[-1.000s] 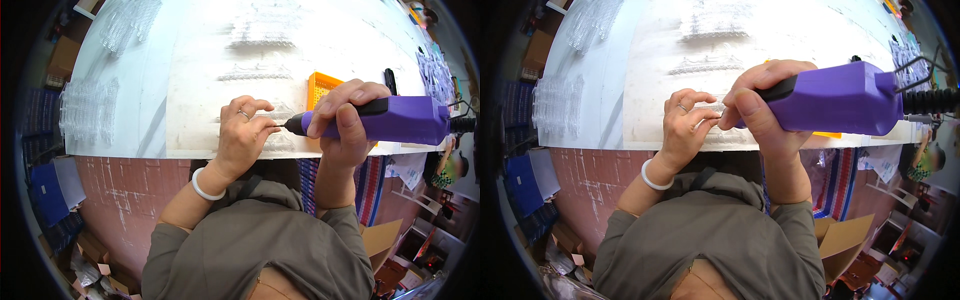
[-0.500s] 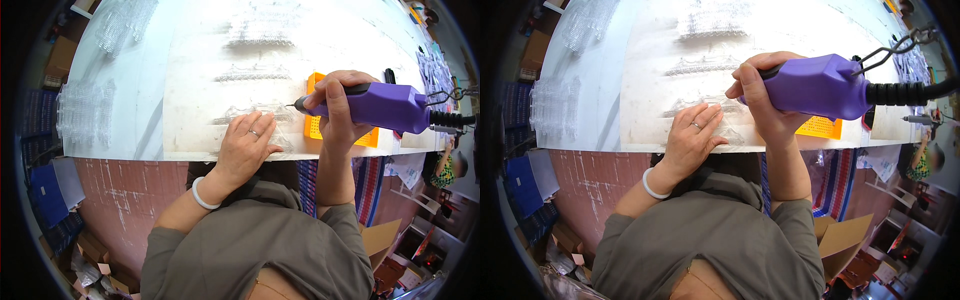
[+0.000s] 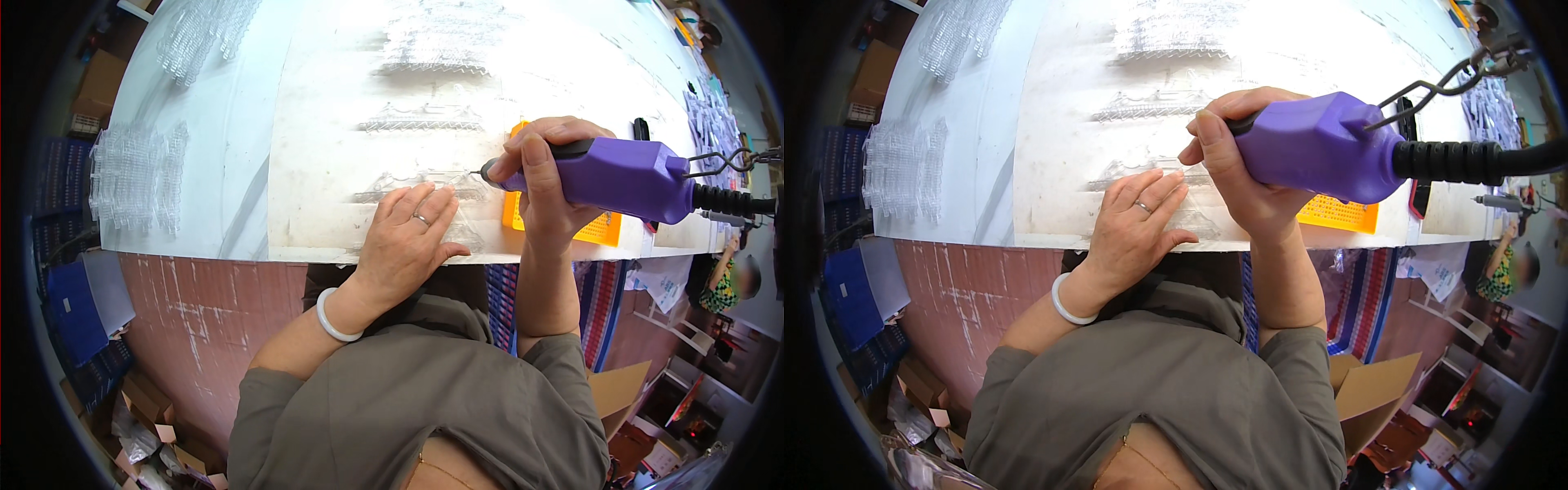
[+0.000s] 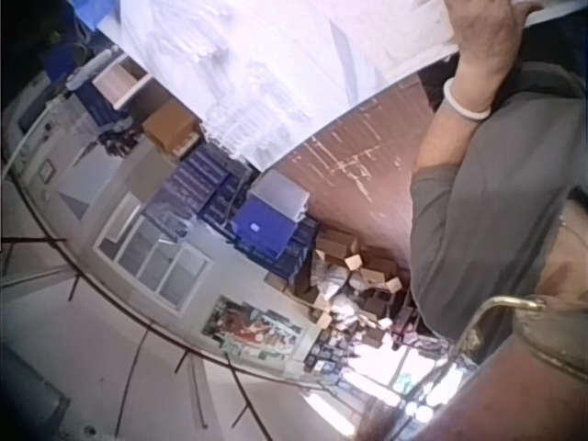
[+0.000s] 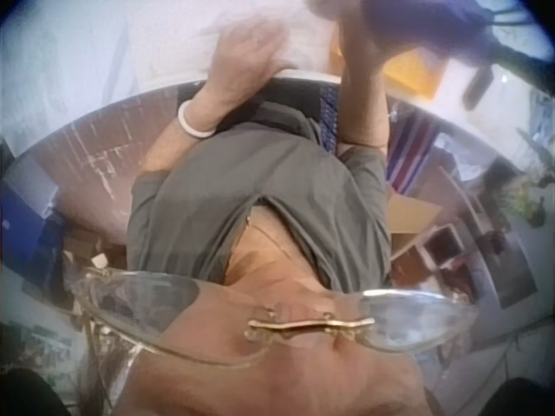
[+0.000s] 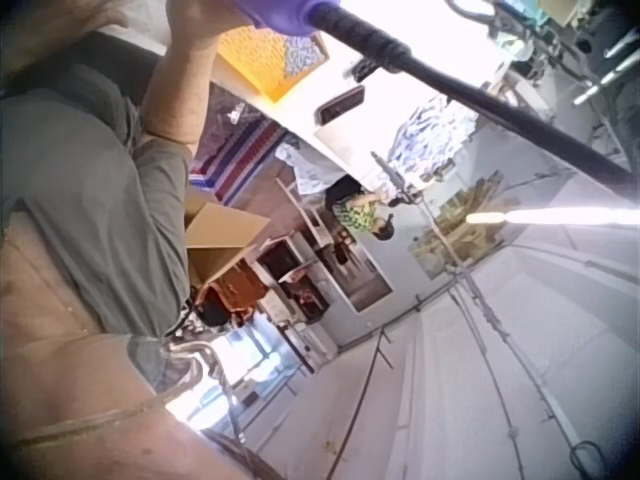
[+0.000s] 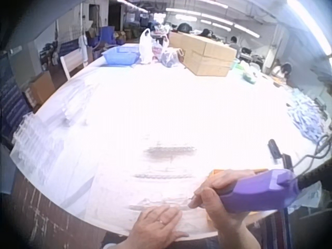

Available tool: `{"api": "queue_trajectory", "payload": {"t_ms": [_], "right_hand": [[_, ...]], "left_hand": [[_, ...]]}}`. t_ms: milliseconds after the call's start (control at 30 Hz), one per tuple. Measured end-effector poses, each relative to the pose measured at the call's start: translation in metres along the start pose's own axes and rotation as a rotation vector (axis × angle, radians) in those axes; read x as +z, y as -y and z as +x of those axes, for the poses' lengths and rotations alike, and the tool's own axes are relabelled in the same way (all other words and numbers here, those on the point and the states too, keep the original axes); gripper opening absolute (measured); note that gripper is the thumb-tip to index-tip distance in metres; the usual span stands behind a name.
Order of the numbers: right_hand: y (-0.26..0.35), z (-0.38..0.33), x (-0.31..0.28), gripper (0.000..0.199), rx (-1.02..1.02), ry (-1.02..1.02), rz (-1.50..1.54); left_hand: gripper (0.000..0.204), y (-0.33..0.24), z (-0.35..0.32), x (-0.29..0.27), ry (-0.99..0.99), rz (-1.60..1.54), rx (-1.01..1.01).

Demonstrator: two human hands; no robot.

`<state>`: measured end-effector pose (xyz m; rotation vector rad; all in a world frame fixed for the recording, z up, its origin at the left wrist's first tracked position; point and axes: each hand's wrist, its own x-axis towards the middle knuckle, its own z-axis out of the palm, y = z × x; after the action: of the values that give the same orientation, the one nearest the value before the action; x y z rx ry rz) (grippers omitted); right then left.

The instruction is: Join small plastic components using a handheld assembly tool at a workshop station.

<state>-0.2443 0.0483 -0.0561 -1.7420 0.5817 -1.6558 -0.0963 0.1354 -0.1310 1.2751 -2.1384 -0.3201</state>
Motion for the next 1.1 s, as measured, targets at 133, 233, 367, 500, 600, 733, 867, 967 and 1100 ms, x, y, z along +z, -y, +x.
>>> {"api": "queue_trajectory", "payload": {"t_ms": [133, 233, 367, 500, 600, 733, 867, 967, 1100], "right_hand": [[-0.002, -0.004, 0.007, 0.02, 0.041, -0.04, 0.019], [-0.001, -0.003, 0.001, 0.021, 0.077, -0.017, -0.012], [-0.002, -0.001, 0.002, 0.01, 0.121, -0.147, 0.106], [0.014, 0.004, -0.006, 0.016, 0.086, -0.238, 0.224], [0.023, 0.004, -0.002, 0.019, 0.088, -0.215, 0.303], [0.032, 0.008, -0.009, 0.029, 0.165, -0.068, 0.267], [0.047, 0.004, -0.001, 0.032, 0.28, -0.08, 0.346], [0.048, 0.0, -0.002, 0.028, 0.255, -0.051, 0.291], [0.055, 0.001, -0.004, 0.027, 0.247, -0.053, 0.315]], "left_hand": [[0.062, 0.0, 0.0, 0.0, -0.014, -0.025, -0.012], [0.063, 0.002, -0.002, 0.003, -0.03, -0.011, -0.027], [0.061, 0.002, 0.002, -0.002, -0.02, -0.041, -0.053], [0.051, 0.008, 0.018, -0.004, -0.152, -0.288, -0.098], [0.049, 0.013, 0.032, -0.016, -0.174, -0.338, -0.106], [0.022, 0.015, 0.031, -0.018, -0.123, -0.597, -0.219], [0.013, 0.011, 0.02, -0.022, -0.067, -0.588, -0.246], [0.009, 0.009, 0.021, -0.022, -0.077, -0.441, -0.148], [0.005, 0.006, 0.017, -0.019, -0.085, -0.552, -0.207]]}}
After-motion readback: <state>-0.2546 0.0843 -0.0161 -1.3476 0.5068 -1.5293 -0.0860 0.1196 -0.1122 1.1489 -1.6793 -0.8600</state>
